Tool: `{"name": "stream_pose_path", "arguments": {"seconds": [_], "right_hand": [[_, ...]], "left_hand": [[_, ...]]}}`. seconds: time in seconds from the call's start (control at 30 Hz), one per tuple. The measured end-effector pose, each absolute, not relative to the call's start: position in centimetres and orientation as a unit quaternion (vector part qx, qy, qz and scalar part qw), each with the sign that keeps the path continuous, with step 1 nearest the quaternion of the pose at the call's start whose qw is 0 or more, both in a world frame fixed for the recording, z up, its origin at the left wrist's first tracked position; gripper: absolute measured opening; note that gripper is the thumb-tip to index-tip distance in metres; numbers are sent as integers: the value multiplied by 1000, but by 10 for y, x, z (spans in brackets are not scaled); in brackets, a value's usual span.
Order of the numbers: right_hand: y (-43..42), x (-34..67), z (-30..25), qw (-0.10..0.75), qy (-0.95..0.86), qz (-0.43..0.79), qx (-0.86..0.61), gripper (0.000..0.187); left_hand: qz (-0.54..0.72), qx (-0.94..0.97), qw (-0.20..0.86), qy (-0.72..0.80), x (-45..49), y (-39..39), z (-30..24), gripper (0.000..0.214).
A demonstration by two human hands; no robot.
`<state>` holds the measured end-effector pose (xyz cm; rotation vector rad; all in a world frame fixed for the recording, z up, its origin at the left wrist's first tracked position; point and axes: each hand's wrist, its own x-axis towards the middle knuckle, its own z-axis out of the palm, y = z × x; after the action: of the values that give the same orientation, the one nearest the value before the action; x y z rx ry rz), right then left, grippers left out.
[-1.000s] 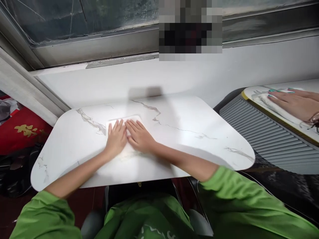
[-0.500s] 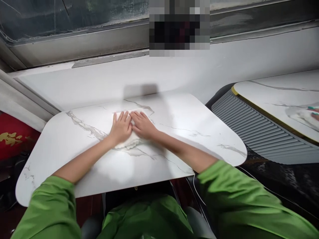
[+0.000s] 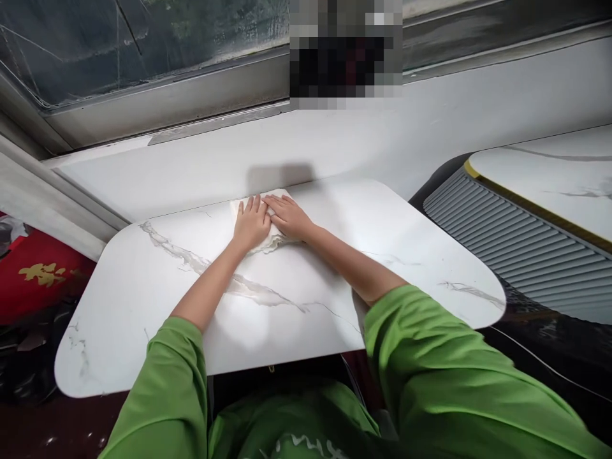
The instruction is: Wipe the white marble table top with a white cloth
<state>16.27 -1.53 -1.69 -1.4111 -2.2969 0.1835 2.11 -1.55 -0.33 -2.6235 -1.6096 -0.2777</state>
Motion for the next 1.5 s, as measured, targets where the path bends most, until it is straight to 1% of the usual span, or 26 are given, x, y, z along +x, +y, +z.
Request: {"name": "stream_pose_path", "arguments": {"seconds": [0.13, 0.3, 0.4, 0.47, 0.6, 0.73, 0.93, 1.07, 1.27, 1.5], "right_hand": [[-71, 195, -24, 193, -861, 38, -469, 56], [-167, 230, -23, 209, -893, 5, -398, 60], [-211, 240, -18, 204, -879, 26, -430, 62], [-223, 244, -17, 214, -860, 45, -461, 62], [-203, 251, -22, 232, -835, 94, -490, 62], [-143, 248, -19, 223, -814, 128, -521, 58], [-40, 230, -10, 242, -798, 84, -546, 56], [1, 226, -11, 255, -789, 71, -555, 56], [2, 230, -14, 258, -779, 90, -565, 56], [-48, 250, -16, 244, -808, 87, -528, 53]], "left_hand": [[-69, -879, 10, -472, 34, -66, -1, 52], [-63, -918, 25, -390, 58, -154, -2, 58], [-59, -927, 30, -369, 71, -189, -3, 61], [-56, -933, 23, -356, 79, -196, -3, 61], [-46, -935, -11, -351, 89, -178, -1, 61], [-60, -927, -32, -369, 94, -125, -2, 59], [-52, -924, -13, -380, 93, -15, -2, 52], [-74, -913, 7, -402, 93, 25, -4, 49], [-94, -900, 7, -425, 97, 18, -3, 50], [-77, -884, -11, -462, 116, -41, -1, 54]]}}
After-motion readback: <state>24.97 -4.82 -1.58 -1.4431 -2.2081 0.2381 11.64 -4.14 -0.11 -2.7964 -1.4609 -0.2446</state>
